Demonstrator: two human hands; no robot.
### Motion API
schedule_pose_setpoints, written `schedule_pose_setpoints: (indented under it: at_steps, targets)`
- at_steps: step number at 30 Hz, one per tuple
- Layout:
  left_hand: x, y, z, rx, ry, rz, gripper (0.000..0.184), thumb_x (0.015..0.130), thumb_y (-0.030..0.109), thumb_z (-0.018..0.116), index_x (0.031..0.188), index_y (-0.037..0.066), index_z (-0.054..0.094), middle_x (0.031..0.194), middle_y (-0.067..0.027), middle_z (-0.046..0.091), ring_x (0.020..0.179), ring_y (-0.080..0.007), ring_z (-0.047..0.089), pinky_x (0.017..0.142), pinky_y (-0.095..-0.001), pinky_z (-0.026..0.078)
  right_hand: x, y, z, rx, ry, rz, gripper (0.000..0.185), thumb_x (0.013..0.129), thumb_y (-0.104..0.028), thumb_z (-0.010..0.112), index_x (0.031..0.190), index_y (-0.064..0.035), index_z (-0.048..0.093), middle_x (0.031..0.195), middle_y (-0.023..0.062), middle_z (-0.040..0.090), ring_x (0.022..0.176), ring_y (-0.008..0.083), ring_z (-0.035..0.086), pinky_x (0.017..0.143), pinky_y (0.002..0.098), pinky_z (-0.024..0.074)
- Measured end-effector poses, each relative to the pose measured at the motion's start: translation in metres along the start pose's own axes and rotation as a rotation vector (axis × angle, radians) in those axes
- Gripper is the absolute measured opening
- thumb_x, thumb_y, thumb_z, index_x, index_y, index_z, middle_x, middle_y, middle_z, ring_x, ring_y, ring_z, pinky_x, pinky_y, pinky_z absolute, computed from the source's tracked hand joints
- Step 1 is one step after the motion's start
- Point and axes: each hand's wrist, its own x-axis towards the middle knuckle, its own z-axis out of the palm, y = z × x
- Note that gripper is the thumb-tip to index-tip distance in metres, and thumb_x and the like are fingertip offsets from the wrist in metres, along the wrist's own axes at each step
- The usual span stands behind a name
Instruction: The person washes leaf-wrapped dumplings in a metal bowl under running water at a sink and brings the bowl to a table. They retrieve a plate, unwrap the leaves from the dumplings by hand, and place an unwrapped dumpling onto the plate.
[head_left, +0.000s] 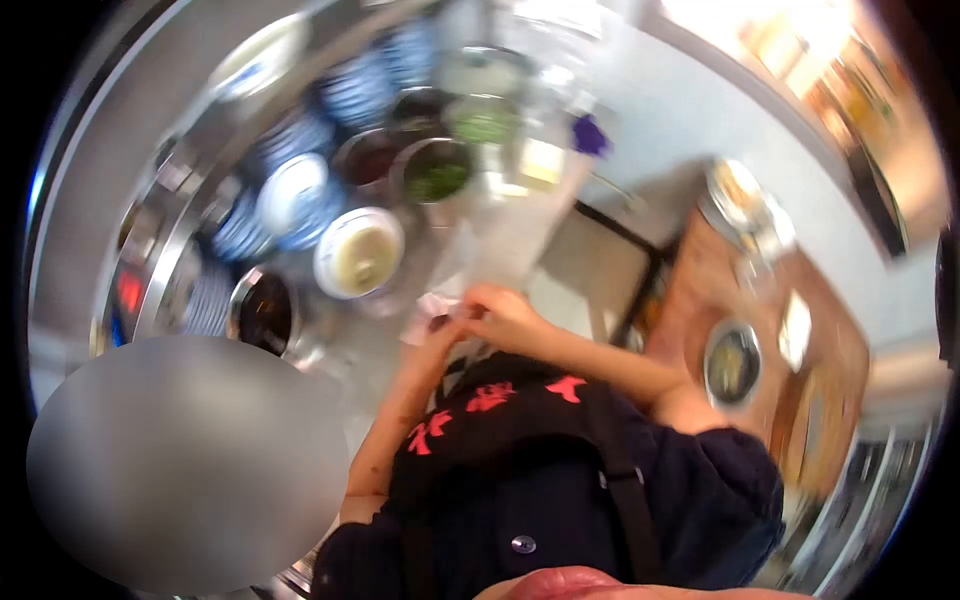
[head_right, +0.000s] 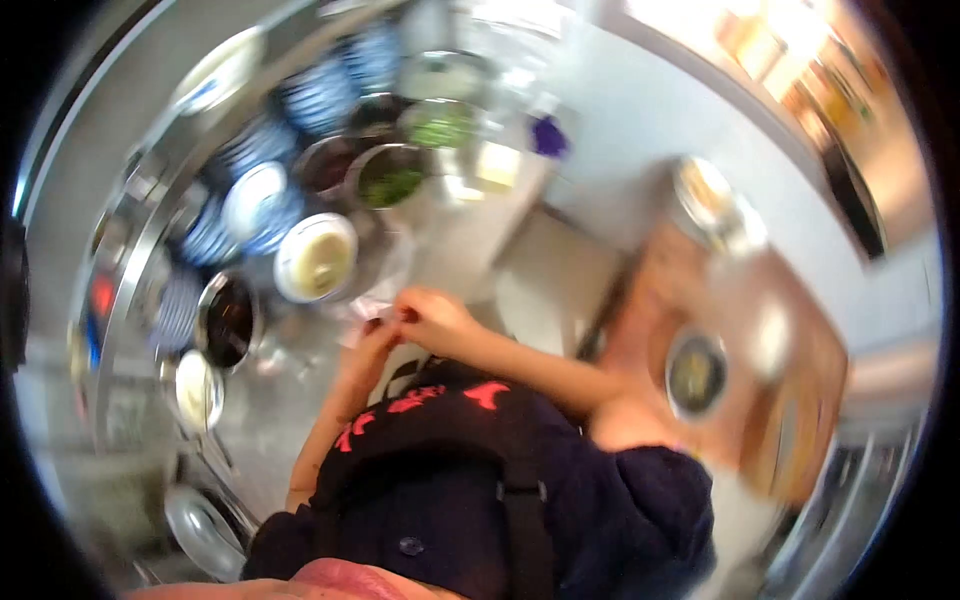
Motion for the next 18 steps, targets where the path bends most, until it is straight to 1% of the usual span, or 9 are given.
schedule_pose_setpoints:
  at_steps: [2,4,7,10,11,14,15,17,18]
  targets:
    - [0.01,-0.008,0.002,-0.016,-0.124,-0.174,0.023,0.083,0.009,0.061,0.104,0.005,0.056,0.091,-0.0041,0.058,0.079,-0.0133,0.055,0.07,-0.0265,0.045,-0.015,0.017,-0.012,0.275,-0.02,0.068,0.015,0.073,-0.015,0.068,0.078,-0.0059,0.057,0.076,0.0088,0.06,0.072,0.017,0.059,0.064,0.0308,0.0475]
    - [0.02,-0.018,0.01,-0.037,-0.155,-0.202,0.019,0.083,0.008,0.059,0.101,0.006,0.054,0.087,-0.0043,0.058,0.077,-0.0138,0.055,0.065,-0.026,0.044,-0.032,0.023,-0.027,0.405,0.042,0.156,0.018,0.073,-0.015,0.071,0.08,-0.0048,0.058,0.077,0.0046,0.061,0.075,0.0112,0.057,0.067,0.0274,0.0463]
    - [0.024,-0.012,0.045,0.072,-0.168,-0.015,0.014,0.083,0.008,0.057,0.097,0.006,0.053,0.082,-0.0041,0.058,0.074,-0.0141,0.055,0.061,-0.0261,0.044,-0.062,0.037,-0.034,0.941,0.099,0.178,0.017,0.076,-0.013,0.072,0.08,-0.0042,0.058,0.08,0.0003,0.06,0.078,0.0087,0.055,0.071,0.0245,0.0452]
    - [0.048,-0.049,0.062,0.185,-0.251,-0.037,0.01,0.084,0.007,0.054,0.093,0.007,0.051,0.084,-0.0049,0.058,0.072,-0.0146,0.055,0.06,-0.0267,0.044,-0.118,0.047,-0.057,1.055,0.16,0.046,0.011,0.079,-0.002,0.066,0.083,-0.0048,0.056,0.086,-0.0002,0.057,0.082,0.0093,0.052,0.075,0.0268,0.0441]
    - [0.042,-0.054,0.074,0.2,-0.121,-0.096,0.013,0.083,0.008,0.052,0.096,0.004,0.053,0.087,-0.0071,0.059,0.074,-0.0177,0.057,0.064,-0.0297,0.047,-0.135,0.048,-0.06,1.017,0.148,-0.01,0.011,0.08,-0.002,0.064,0.084,-0.0043,0.054,0.089,-0.0008,0.056,0.085,0.009,0.051,0.077,0.0261,0.0425]
    - [0.068,-0.084,0.078,-0.008,-0.321,-0.362,0.017,0.084,0.01,0.05,0.097,0.0,0.056,0.09,-0.0083,0.06,0.08,-0.0209,0.059,0.068,-0.0333,0.049,-0.19,0.013,-0.087,0.865,0.174,0.077,0.01,0.08,-0.004,0.063,0.083,-0.0039,0.054,0.087,-0.0004,0.056,0.085,0.0095,0.051,0.077,0.026,0.0421]
    - [0.057,-0.084,0.101,-0.017,-0.291,-0.388,0.022,0.085,0.011,0.047,0.099,-0.002,0.058,0.093,-0.0098,0.061,0.085,-0.023,0.06,0.072,-0.036,0.049,-0.211,0.003,-0.098,0.638,0.221,0.07,0.008,0.081,-0.006,0.061,0.084,-0.0036,0.054,0.085,-0.0001,0.056,0.084,0.0085,0.051,0.076,0.0249,0.042]
    - [0.032,-0.087,0.159,-0.096,-0.193,-0.508,0.02,0.087,0.012,0.043,0.094,0.0,0.058,0.084,-0.0075,0.06,0.075,-0.0198,0.058,0.068,-0.0343,0.048,-0.258,-0.004,-0.106,0.735,0.345,0.198,0.008,0.081,-0.006,0.061,0.085,-0.0038,0.055,0.082,-0.0001,0.056,0.082,0.0079,0.051,0.075,0.0233,0.0417]
    - [0.022,-0.092,0.182,-0.143,-0.138,-0.562,0.02,0.088,0.013,0.041,0.091,0.002,0.058,0.08,-0.0064,0.059,0.071,-0.0182,0.058,0.066,-0.0334,0.048,-0.286,0.0,-0.106,0.807,0.512,0.243,0.007,0.081,-0.007,0.061,0.085,-0.0043,0.056,0.082,0.0002,0.057,0.081,0.0081,0.053,0.074,0.0231,0.0425]
